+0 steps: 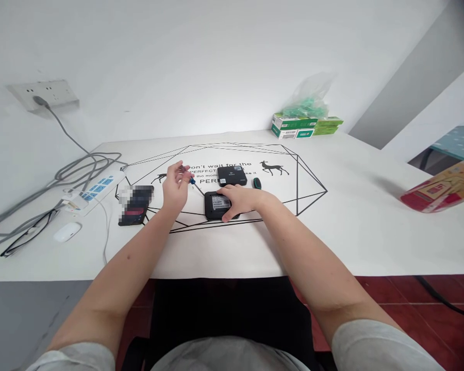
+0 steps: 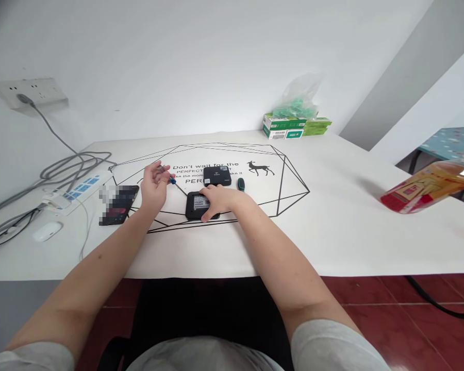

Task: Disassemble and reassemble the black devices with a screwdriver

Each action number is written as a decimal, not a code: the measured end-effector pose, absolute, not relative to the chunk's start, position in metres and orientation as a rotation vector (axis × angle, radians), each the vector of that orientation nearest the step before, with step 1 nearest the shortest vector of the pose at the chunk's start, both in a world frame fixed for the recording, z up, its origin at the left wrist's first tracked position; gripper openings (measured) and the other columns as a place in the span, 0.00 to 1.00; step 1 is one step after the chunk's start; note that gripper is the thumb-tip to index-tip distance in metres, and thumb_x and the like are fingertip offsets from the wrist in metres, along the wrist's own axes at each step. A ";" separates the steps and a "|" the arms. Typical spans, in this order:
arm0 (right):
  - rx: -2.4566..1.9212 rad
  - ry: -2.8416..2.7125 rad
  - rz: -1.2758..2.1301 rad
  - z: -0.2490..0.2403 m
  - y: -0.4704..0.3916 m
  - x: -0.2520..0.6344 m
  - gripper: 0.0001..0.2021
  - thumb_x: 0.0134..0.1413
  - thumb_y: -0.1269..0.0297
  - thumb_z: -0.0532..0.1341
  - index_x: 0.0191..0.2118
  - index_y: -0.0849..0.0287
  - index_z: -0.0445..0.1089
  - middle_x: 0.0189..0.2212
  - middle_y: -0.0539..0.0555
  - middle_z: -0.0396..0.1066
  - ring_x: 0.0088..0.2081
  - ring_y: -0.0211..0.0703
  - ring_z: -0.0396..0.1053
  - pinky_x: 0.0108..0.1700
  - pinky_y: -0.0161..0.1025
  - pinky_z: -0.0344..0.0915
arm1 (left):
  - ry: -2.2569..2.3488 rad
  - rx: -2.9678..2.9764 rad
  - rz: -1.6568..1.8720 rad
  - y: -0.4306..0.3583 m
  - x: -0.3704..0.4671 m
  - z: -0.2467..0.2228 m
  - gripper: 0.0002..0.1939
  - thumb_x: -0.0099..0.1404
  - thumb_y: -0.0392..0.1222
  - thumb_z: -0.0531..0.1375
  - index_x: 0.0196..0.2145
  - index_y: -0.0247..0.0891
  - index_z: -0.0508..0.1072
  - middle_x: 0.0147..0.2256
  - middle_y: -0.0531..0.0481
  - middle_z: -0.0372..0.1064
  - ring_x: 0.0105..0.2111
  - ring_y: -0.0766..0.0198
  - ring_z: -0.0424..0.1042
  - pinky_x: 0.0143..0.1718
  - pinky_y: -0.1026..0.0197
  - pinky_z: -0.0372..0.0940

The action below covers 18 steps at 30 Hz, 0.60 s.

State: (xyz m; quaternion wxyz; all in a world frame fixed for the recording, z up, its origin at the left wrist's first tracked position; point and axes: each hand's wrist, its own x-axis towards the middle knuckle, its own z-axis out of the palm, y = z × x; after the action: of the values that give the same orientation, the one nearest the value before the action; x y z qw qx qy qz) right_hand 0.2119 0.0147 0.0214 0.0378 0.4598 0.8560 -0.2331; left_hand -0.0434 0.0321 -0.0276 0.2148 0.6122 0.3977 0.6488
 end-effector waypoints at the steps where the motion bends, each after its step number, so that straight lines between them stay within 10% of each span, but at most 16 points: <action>1: 1.410 2.623 -0.713 0.022 0.014 0.211 0.54 0.42 0.39 0.77 0.74 0.50 0.62 0.70 0.64 0.66 0.71 0.77 0.62 0.67 0.68 0.69 | 1.115 1.732 1.767 0.029 -0.041 -0.027 0.23 0.73 0.50 0.68 0.61 0.45 0.71 0.53 0.42 0.78 0.42 0.59 0.84 0.48 0.54 0.79; 18: 1.434 2.622 -0.720 0.026 0.009 0.210 0.49 0.44 0.45 0.77 0.72 0.49 0.64 0.68 0.64 0.68 0.67 0.77 0.67 0.63 0.68 0.72 | 1.238 0.850 1.471 0.046 -0.043 -0.036 0.38 0.72 0.34 0.69 0.70 0.48 0.53 0.34 0.55 0.74 0.33 0.61 0.85 0.48 0.51 0.81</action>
State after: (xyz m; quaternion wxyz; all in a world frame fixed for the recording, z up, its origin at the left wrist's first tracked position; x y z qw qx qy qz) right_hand 0.2096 0.0094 0.0260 0.0339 0.4663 0.8524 -0.2341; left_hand -0.0431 0.0457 -0.0357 0.4965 0.3509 0.5111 0.6075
